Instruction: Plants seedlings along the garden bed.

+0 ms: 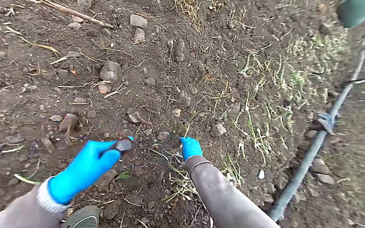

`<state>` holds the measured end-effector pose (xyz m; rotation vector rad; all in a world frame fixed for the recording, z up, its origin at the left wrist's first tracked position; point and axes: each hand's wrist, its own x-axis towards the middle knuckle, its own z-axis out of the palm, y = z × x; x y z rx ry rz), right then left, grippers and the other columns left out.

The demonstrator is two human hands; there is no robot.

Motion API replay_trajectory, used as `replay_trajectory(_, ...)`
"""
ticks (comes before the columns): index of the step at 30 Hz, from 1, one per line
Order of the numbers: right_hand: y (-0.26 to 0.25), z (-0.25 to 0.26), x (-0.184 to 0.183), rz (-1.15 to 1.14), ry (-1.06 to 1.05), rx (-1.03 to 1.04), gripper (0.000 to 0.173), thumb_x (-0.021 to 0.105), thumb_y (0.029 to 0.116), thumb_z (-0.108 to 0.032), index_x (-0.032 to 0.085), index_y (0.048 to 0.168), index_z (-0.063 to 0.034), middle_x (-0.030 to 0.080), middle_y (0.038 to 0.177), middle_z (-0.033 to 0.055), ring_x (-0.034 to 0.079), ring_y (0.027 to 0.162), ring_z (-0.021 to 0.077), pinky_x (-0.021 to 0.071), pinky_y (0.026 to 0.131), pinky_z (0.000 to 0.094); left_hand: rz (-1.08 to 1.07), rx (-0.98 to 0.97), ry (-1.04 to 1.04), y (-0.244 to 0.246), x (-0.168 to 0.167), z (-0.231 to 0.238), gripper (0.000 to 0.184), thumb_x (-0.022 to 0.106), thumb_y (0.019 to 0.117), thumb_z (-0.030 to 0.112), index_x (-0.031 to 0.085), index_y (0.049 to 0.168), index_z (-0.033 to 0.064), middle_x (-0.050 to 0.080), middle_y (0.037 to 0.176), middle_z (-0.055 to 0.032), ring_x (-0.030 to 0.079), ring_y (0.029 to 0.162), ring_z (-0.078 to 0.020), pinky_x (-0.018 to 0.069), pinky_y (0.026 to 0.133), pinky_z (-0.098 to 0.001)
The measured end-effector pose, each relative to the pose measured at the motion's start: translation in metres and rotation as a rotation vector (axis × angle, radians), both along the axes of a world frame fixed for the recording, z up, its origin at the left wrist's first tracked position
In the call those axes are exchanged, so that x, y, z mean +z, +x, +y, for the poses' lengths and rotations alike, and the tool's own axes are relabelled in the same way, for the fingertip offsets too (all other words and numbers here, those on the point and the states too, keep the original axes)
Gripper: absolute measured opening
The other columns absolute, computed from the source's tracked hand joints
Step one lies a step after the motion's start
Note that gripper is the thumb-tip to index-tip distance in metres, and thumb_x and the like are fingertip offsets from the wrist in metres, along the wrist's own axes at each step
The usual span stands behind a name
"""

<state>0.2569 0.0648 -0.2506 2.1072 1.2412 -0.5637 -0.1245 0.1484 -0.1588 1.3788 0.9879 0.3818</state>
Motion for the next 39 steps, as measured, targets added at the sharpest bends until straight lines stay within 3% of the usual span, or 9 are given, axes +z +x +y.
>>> replay_trajectory(2,0.01,-0.013,0.018,-0.032,0.123,0.035,0.034,0.062,0.0978,-0.008,0.07,0.131,-0.0102,0.067,0.128,0.0214,0.061,0.125,0.0403,0.044,0.11,0.0576,0.013,-0.126,0.058,0.015,-0.049,-0.021,0.08,0.041,0.0886,0.084,0.073,0.128,0.0214,0.058,0.062,0.0094,0.049,0.051,-0.0016,0.0464,0.051,-0.0258)
replay_trajectory(7,0.016,-0.071,0.031,-0.015,0.209,-0.042,0.031,0.056,0.1055,-0.028,0.073,0.119,-0.0055,0.066,0.127,0.0235,0.062,0.12,0.0425,0.0482,0.104,0.0598,0.018,-0.125,0.072,0.026,-0.049,-0.036,0.087,0.041,0.0833,0.09,0.073,0.13,0.0236,0.055,0.06,0.0109,0.046,0.048,-0.0006,0.0438,0.049,-0.0237)
replay_trajectory(10,-0.003,-0.121,0.011,0.113,0.006,-0.212,0.061,0.071,0.086,-0.012,0.056,0.145,-0.0204,0.05,0.148,0.02,0.069,0.105,0.0424,0.0591,0.081,0.0622,-0.009,-0.069,0.008,0.022,-0.03,-0.033,0.063,0.047,0.0893,0.079,0.069,0.08,0.0198,0.045,0.05,0.0079,0.038,0.039,-0.0029,0.0327,0.038,-0.0207)
replay_trajectory(12,-0.018,-0.16,-0.003,0.157,-0.074,-0.246,0.099,0.083,0.0729,-0.01,0.038,0.16,-0.0271,0.027,0.167,0.0177,0.066,0.11,0.0452,0.0591,0.08,0.0634,-0.063,-0.081,-0.071,0.023,-0.003,-0.031,0.048,0.046,0.0995,0.054,0.063,0.075,0.0168,0.045,0.048,0.0045,0.039,0.036,-0.0049,0.0318,0.035,-0.0192)
replay_trajectory(17,-0.041,-0.184,-0.013,0.165,-0.006,-0.404,0.053,0.067,0.0928,-0.011,0.055,0.144,-0.0112,0.051,0.149,0.0194,0.063,0.121,0.0408,0.0559,0.092,0.0599,0.301,0.026,-0.241,0.124,0.144,-0.075,0.026,0.045,0.1053,0.001,0.055,0.082,0.0001,0.047,0.057,0.0018,0.04,0.044,-0.0025,0.0397,0.051,-0.0114)
replay_trajectory(23,0.01,-0.188,0.059,0.218,0.109,-0.375,0.037,0.055,0.1031,-0.021,0.057,0.137,-0.0076,0.059,0.14,0.0201,0.067,0.116,0.0418,0.0545,0.09,0.0643,-0.021,-0.349,-0.049,0.077,-0.043,-0.106,0.076,0.046,0.0787,0.092,0.067,0.084,0.0185,0.046,0.052,0.0101,0.041,0.04,-0.002,0.0342,0.038,-0.0199)
replay_trajectory(29,0.07,-0.177,0.111,0.082,0.281,-0.381,0.034,0.056,0.102,-0.021,0.058,0.133,-0.0065,0.062,0.133,0.0213,0.068,0.11,0.0421,0.0556,0.086,0.0628,-0.149,-0.305,0.001,0.073,0.01,-0.102,0.072,0.043,0.0862,0.086,0.066,0.081,0.0177,0.046,0.049,0.008,0.04,0.037,-0.0029,0.0339,0.036,-0.0185)
replay_trajectory(35,-0.009,-0.225,0.02,0.248,0.102,-0.469,0.057,0.071,0.0901,-0.027,0.055,0.142,-0.0118,0.058,0.139,0.0211,0.066,0.115,0.0431,0.0567,0.087,0.0632,0.129,-0.374,0.069,0.093,-0.02,-0.124,0.065,0.04,0.0915,0.076,0.058,0.069,0.0176,0.043,0.05,0.0075,0.04,0.041,-0.0047,0.0353,0.041,-0.0243)
replay_trajectory(39,-0.035,-0.239,-0.01,0.281,0.105,-0.541,0.058,0.066,0.096,-0.029,0.047,0.149,-0.0122,0.062,0.139,0.0186,0.063,0.123,0.0397,0.0526,0.096,0.0608,0.078,-0.31,0.006,0.079,-0.039,-0.132,0.081,0.046,0.0805,0.09,0.071,0.096,0.0152,0.046,0.053,0.0104,0.04,0.042,-0.0016,0.0348,0.04,-0.0204)
